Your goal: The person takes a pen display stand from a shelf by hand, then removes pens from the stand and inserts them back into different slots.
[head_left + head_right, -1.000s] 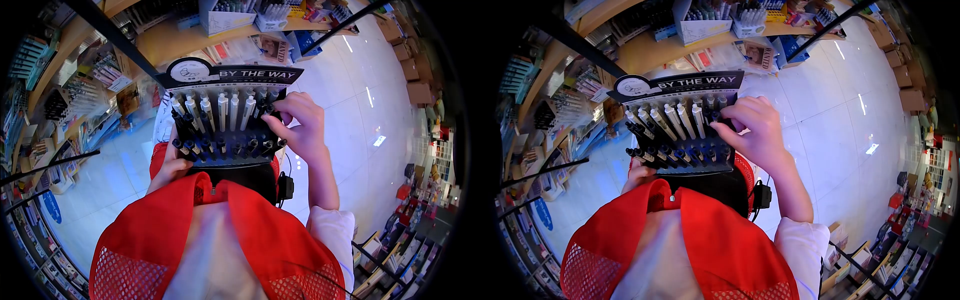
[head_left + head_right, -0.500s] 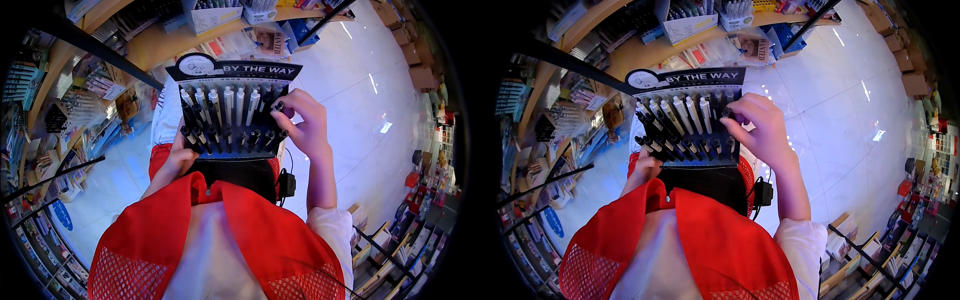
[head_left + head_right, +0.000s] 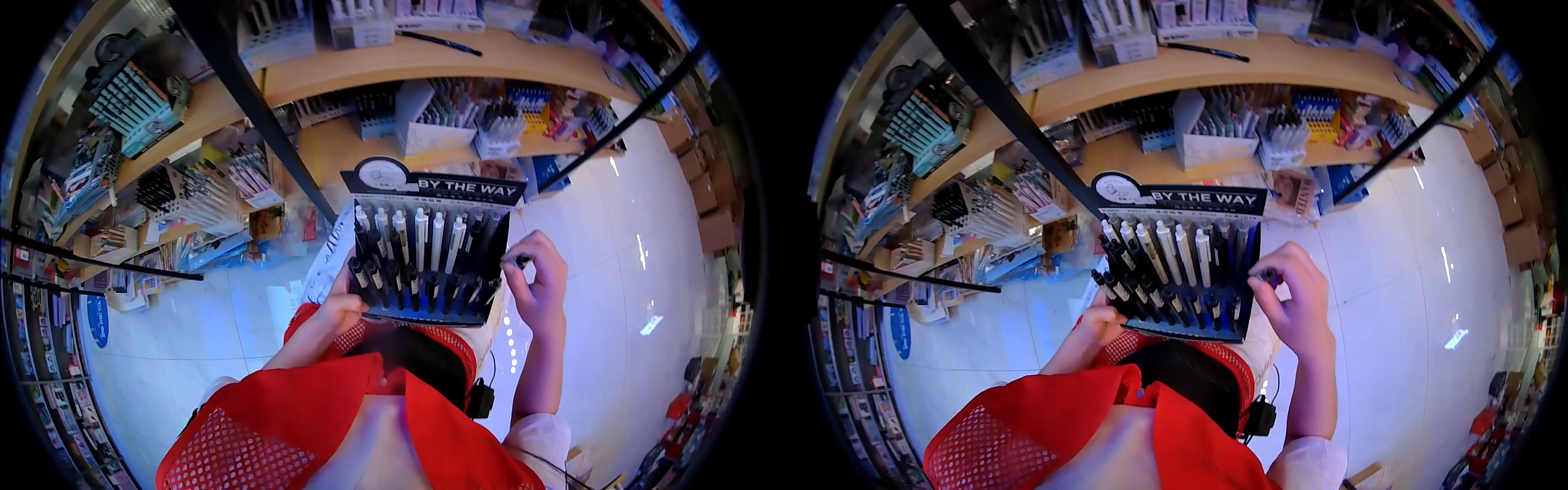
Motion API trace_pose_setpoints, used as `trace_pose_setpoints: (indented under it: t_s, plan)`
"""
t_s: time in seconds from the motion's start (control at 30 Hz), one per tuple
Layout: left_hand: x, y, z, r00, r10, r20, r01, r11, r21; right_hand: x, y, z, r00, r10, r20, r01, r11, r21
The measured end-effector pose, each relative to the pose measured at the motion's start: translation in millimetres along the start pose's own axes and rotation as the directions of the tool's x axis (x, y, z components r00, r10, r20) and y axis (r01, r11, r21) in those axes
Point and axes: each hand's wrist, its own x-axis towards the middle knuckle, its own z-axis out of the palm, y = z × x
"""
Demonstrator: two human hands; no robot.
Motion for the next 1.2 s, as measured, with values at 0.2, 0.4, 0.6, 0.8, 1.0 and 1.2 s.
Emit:
trace_pose_setpoints:
  t_s: [0.2, 0.4, 0.6, 0.8, 1.0, 1.2]
  plan:
    - [-12, 25, -5, 0.997, 0.071, 0.005, -0.072, 0.997, 0.007, 25, -18, 5, 0.991, -0.078, 0.11, 0.073, 0.996, 0.056]
    - [-21, 39, -8, 0.995, 0.1, 0.009, -0.1, 0.995, 0.005, 41, -29, 11, 0.986, -0.093, 0.138, 0.095, 0.995, -0.01]
    - [-24, 43, -9, 0.996, 0.084, -0.029, -0.084, 0.996, -0.004, 44, -38, 13, 0.986, -0.098, 0.135, 0.097, 0.995, 0.011]
    - [-24, 50, -6, 0.995, 0.098, 0.036, -0.098, 0.995, -0.009, 47, -44, 5, 0.954, -0.185, 0.234, 0.173, 0.982, 0.069]
    - [-29, 55, 1, 0.999, 0.03, -0.014, -0.029, 0.998, 0.058, 50, -45, -1, 0.892, -0.171, 0.417, 0.142, 0.985, 0.099]
    - [-24, 51, 4, 0.999, -0.024, -0.03, 0.023, 1.0, -0.016, 47, -44, -5, 0.909, -0.204, 0.364, 0.161, 0.976, 0.145]
